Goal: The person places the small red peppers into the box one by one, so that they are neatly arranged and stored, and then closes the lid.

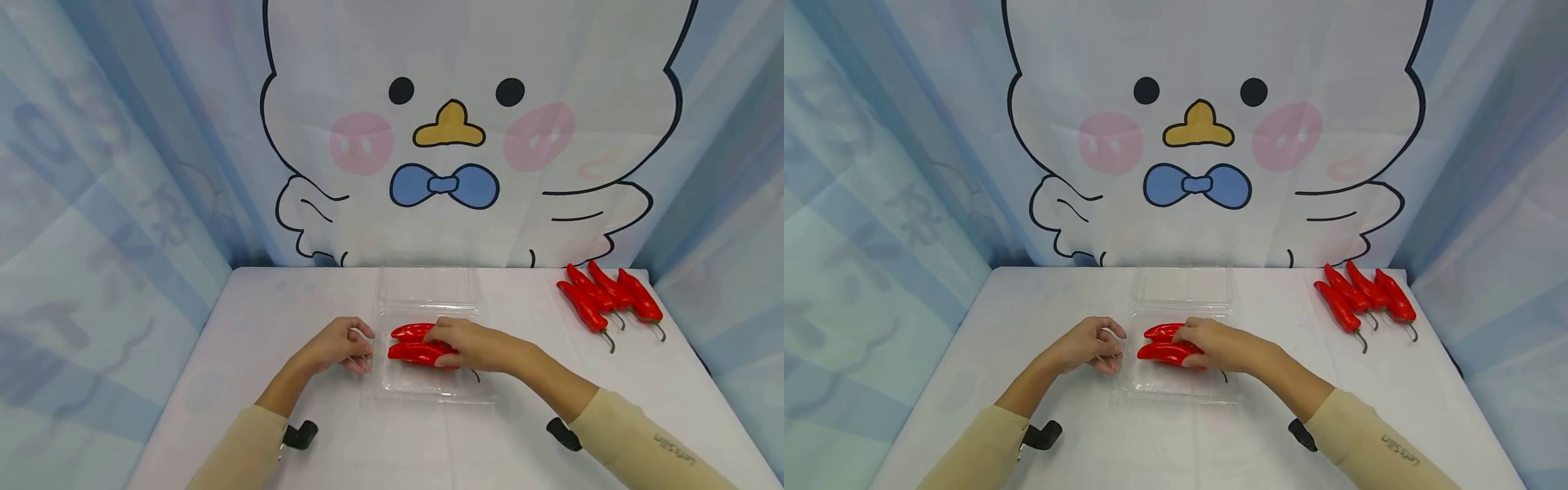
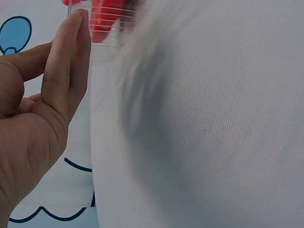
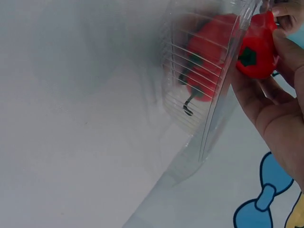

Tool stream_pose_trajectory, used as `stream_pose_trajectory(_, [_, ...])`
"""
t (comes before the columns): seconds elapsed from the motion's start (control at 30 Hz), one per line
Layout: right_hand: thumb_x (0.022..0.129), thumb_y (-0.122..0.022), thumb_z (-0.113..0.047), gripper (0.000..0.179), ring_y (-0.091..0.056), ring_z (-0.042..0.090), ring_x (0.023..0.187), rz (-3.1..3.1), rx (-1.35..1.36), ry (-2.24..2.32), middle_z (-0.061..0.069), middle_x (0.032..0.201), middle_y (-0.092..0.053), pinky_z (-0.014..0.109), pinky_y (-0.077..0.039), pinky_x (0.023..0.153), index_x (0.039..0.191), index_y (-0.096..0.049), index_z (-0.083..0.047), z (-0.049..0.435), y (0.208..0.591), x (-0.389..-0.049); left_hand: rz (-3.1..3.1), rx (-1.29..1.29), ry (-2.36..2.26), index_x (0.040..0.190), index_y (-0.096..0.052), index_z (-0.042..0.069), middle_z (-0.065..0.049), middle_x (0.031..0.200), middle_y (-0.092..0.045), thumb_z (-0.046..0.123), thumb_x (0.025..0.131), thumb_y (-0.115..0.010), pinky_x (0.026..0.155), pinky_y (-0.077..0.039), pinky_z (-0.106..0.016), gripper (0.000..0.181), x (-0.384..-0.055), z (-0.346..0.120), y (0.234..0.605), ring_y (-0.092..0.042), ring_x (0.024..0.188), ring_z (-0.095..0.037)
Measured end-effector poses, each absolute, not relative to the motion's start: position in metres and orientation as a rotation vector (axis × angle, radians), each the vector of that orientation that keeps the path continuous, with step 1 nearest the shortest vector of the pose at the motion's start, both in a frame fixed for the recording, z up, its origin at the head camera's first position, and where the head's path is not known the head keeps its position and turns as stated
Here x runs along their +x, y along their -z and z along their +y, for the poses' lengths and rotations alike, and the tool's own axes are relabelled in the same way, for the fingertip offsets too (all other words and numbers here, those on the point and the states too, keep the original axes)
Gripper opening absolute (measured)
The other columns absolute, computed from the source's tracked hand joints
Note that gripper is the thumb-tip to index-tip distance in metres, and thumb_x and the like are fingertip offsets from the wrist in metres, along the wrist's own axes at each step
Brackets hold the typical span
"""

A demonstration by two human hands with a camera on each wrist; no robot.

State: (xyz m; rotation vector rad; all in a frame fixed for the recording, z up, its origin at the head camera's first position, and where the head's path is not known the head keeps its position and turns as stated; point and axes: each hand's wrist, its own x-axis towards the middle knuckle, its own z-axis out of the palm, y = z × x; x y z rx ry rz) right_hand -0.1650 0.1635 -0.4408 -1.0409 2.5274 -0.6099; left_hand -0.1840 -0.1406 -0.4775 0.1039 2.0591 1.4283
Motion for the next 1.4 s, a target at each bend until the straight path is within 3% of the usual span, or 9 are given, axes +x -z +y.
stream_pose_trajectory(0.57, [0.093, -0.078, -0.022, 0.035, -0.061, 0.014, 0.115, 2.545, -1.064, 0.551, -0.004, 0.122, -0.064, 0.032, -0.058, 0.099, 0.126, -0.070, -0.014, 0.159, 0.458, -0.161, 2.041, 0.121, -1.446, 0.124, -0.056, -0.005, -0.015, 0.089, -0.073, 0.002, 0.098, -0.066, 0.063, -0.065, -0.034, 0.029, -0.184, -0.142, 0.479, -0.072, 0.064, -0.019])
stream_pose_trajectory(1.17, [0.090, -0.081, -0.025, 0.034, -0.062, 0.013, 0.109, 2.641, -1.064, 0.479, -0.004, 0.117, -0.065, 0.032, -0.059, 0.094, 0.121, -0.071, -0.016, 0.152, 0.466, -0.156, 2.054, 0.115, -1.435, 0.124, -0.056, -0.004, -0.014, 0.089, -0.073, 0.003, 0.098, -0.067, 0.063, -0.065, -0.033, 0.029, -0.183, -0.142, 0.477, -0.072, 0.064, -0.019])
stream_pose_trajectory(1.4, [0.088, -0.083, -0.026, 0.037, -0.060, 0.011, 0.101, 2.670, -0.994, 0.450, -0.004, 0.111, -0.063, 0.027, -0.060, 0.086, 0.122, -0.072, -0.018, 0.153, 0.470, -0.151, 2.045, 0.115, -1.449, 0.123, -0.057, -0.005, -0.014, 0.089, -0.073, 0.001, 0.098, -0.066, 0.062, -0.065, -0.033, 0.027, -0.184, -0.141, 0.480, -0.072, 0.064, -0.019])
